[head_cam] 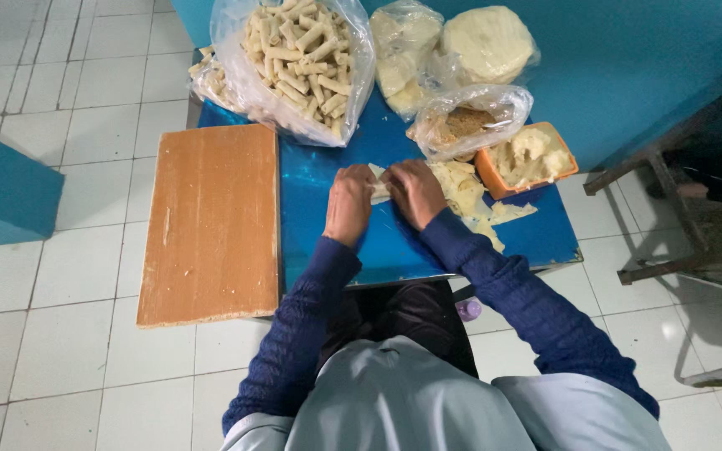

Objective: The person sits at a blue table and assembles filled wrappers. They spoon brown filling from a plastic bag onto thin translucent wrapper sheets, fold the sheets over the filling, and set the folded pieces on the table, repeating the cycle.

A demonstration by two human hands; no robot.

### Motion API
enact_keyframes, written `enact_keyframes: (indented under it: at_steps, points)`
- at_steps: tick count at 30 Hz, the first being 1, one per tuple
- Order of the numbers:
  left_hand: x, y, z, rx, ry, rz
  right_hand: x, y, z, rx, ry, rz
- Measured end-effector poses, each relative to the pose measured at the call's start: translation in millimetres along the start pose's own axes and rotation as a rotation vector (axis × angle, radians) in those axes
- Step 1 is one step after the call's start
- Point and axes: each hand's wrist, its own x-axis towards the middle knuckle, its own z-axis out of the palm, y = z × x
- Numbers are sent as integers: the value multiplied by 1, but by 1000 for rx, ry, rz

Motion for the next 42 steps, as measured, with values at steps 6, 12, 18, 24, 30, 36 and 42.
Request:
enact_keyframes:
  at_steps: [6, 12, 18, 24, 30, 36, 42]
  points:
    - [-5, 7, -6, -15, -57, -69, -10, -8, -9, -111, -79, -147]
    - [-5, 21, -19, -131, -67, -73, -6, -12, -15, -122, -71, -192]
    - [2, 27, -24, -155, -101, -133, -6, -1, -11, -113, -98, -239]
    - [-3, 30, -29, -156, -111, -109, 5, 16, -3, -36, -140, -120]
    - [-3, 10, -13, -165, -73, -115, 3, 10, -8, -54, -108, -121]
    - [0, 4, -7, -100, -34, -139, -1, 0, -10, -206, -75, -225]
    - [0, 25, -20, 110, -17, -146, -3, -5, -11, -292, -53, -232]
